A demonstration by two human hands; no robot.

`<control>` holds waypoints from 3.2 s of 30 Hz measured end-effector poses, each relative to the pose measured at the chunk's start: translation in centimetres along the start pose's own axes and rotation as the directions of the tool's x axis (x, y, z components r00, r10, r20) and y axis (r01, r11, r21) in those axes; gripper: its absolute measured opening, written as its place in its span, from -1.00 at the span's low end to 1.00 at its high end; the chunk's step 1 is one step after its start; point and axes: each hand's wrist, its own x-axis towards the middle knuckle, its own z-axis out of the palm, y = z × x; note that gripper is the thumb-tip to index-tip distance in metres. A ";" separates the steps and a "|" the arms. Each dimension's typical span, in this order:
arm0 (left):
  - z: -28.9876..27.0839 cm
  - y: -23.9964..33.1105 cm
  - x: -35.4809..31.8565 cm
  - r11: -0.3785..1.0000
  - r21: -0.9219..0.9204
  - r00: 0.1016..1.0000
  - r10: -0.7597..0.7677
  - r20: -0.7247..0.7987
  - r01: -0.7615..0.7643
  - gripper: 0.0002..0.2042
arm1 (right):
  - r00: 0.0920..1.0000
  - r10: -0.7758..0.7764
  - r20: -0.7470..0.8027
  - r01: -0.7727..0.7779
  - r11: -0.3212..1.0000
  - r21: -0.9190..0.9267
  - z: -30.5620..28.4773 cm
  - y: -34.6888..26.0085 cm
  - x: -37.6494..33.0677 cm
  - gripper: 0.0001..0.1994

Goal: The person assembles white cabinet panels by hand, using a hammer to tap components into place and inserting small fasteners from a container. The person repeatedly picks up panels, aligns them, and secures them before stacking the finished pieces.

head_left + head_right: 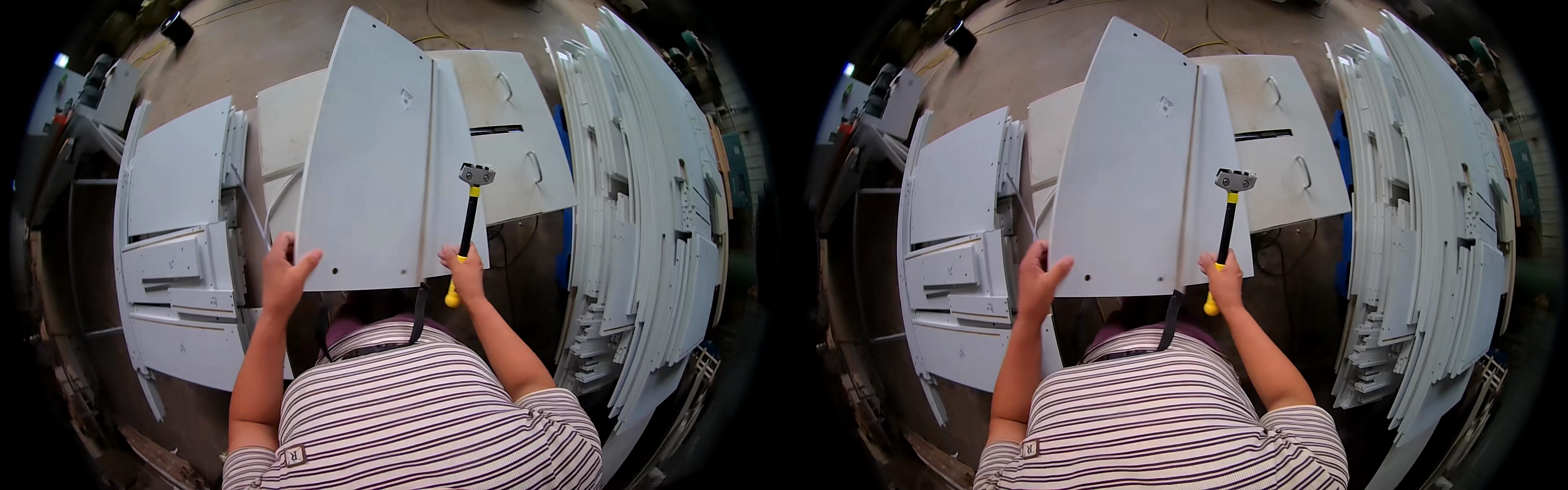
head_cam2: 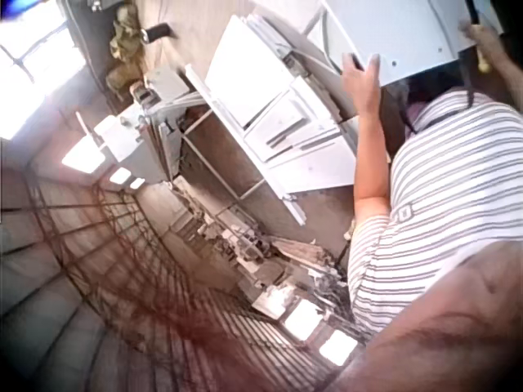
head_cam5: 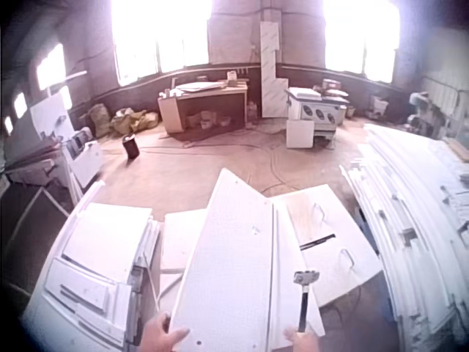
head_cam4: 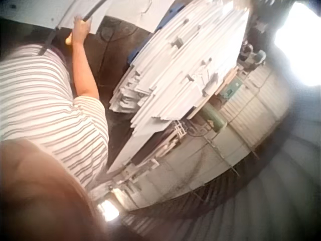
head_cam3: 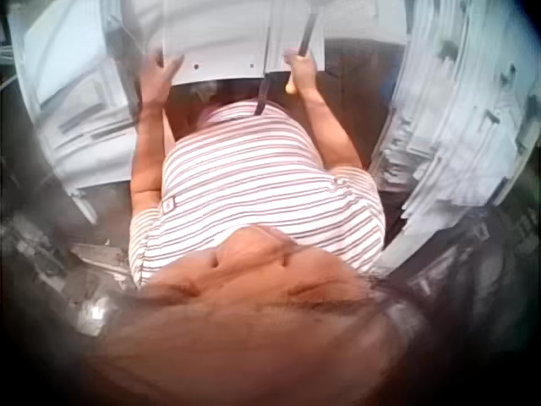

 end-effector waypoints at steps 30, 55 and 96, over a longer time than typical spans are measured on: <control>3.4 -15.8 7.0 0.806 0.590 0.957 -0.203 0.206 0.044 -0.57 | 0.990 -0.072 -0.120 0.069 0.997 -0.028 -4.9 -5.4 8.7 -0.82; 9.9 -15.5 1.6 0.937 0.308 0.907 -0.267 0.324 0.166 -0.24 | 0.994 0.021 -0.106 -0.104 0.469 -0.877 -6.7 -1.0 -18.5 -0.43; 10.0 -19.7 1.9 0.943 0.306 0.922 -0.228 0.312 0.130 -0.22 | 0.966 -0.040 0.255 0.255 0.303 -0.918 -1.3 -10.8 20.2 -0.36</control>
